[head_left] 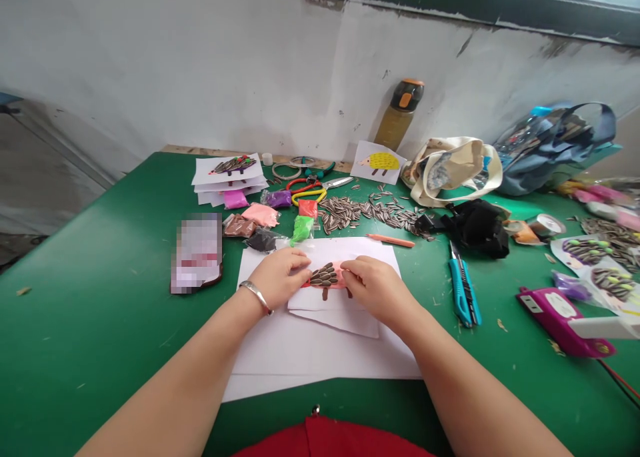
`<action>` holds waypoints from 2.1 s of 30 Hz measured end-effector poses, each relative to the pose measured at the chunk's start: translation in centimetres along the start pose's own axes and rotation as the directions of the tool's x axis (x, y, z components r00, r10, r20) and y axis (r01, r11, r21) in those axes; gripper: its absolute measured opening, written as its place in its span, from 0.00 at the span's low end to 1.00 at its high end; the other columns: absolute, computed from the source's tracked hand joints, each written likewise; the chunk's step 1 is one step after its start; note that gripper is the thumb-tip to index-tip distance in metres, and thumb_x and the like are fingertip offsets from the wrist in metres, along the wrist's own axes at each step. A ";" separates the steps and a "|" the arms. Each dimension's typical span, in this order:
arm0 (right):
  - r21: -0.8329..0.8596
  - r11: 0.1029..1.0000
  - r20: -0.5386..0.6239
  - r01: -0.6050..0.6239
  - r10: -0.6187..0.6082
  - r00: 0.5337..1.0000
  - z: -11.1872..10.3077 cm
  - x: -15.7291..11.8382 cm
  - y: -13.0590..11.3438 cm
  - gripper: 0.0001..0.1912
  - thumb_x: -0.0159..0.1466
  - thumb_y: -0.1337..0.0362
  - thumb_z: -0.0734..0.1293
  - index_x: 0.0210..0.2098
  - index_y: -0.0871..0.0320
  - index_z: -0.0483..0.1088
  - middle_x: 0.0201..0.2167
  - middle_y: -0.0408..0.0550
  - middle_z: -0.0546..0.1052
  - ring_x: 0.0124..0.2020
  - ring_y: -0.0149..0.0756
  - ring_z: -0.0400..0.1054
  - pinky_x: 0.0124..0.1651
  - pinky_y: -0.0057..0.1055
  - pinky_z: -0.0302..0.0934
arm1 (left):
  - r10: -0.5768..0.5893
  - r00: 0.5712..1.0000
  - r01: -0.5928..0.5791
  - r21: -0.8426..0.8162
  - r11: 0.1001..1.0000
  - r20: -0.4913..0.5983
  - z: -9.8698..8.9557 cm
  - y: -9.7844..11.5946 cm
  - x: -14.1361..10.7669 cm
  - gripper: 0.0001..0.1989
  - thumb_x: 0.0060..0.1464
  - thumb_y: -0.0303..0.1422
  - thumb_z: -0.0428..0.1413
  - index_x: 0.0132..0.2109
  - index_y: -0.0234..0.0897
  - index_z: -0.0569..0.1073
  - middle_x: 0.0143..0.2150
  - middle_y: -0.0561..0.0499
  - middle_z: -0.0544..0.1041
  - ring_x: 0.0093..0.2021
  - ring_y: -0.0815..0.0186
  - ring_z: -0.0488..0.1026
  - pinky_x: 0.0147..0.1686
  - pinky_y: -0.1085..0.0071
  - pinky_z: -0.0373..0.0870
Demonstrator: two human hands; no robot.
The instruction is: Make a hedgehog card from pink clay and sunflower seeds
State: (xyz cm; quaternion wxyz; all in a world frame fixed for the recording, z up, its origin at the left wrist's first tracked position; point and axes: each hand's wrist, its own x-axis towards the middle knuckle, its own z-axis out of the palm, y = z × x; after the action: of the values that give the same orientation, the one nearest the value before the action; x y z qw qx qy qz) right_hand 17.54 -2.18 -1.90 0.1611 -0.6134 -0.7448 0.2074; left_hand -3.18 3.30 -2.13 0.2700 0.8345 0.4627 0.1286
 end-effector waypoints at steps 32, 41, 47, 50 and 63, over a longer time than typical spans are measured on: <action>-0.510 0.851 -0.113 -0.124 0.076 0.991 -2.3 9.1 3.8 0.15 0.62 0.70 0.57 0.36 0.55 0.74 0.38 0.50 0.74 0.41 0.39 0.65 0.36 0.30 0.54 | 0.017 1.000 -0.018 0.032 0.999 0.020 0.1 -0.3 0.1 0.12 0.56 0.30 0.48 0.33 0.38 0.77 0.40 0.50 0.77 0.44 0.63 0.71 0.44 0.68 0.67; -0.580 0.807 -0.041 -0.114 0.110 0.993 -1.1 9.7 3.8 0.14 0.60 0.73 0.58 0.38 0.56 0.72 0.40 0.53 0.72 0.42 0.40 0.67 0.37 0.31 0.56 | -0.013 1.000 0.013 0.001 1.000 0.025 0.4 -0.5 0.1 0.13 0.56 0.31 0.47 0.37 0.38 0.77 0.45 0.48 0.77 0.47 0.62 0.71 0.48 0.67 0.67; -0.589 0.800 -0.058 -0.115 0.100 0.993 -1.0 9.8 3.7 0.13 0.61 0.75 0.57 0.39 0.57 0.69 0.40 0.53 0.71 0.43 0.40 0.66 0.38 0.30 0.56 | 0.004 1.000 -0.004 0.003 1.000 0.024 0.2 -0.4 0.1 0.13 0.55 0.31 0.47 0.34 0.38 0.77 0.42 0.49 0.77 0.45 0.62 0.72 0.47 0.67 0.68; -0.587 0.799 -0.097 -0.130 0.090 0.991 -1.1 9.0 3.7 0.12 0.63 0.74 0.56 0.40 0.58 0.68 0.41 0.54 0.70 0.43 0.40 0.66 0.38 0.30 0.55 | 0.012 1.000 -0.012 0.007 1.000 0.023 0.1 -0.4 0.1 0.13 0.56 0.31 0.47 0.34 0.38 0.77 0.42 0.49 0.77 0.44 0.62 0.72 0.46 0.66 0.68; -0.471 0.865 -0.199 -0.174 0.087 0.976 -1.4 6.1 4.3 0.11 0.65 0.70 0.56 0.37 0.59 0.70 0.35 0.52 0.73 0.36 0.37 0.66 0.34 0.29 0.51 | 0.045 0.999 -0.046 0.037 0.998 0.018 0.4 -0.4 0.1 0.14 0.56 0.31 0.47 0.31 0.37 0.77 0.40 0.47 0.76 0.43 0.60 0.71 0.44 0.65 0.67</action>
State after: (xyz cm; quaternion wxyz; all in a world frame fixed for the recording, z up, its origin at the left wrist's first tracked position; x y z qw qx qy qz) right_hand 20.70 4.64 -2.98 0.0506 -0.6987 -0.7130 -0.0292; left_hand -3.23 3.46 -2.69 0.2552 0.8509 0.4436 0.1187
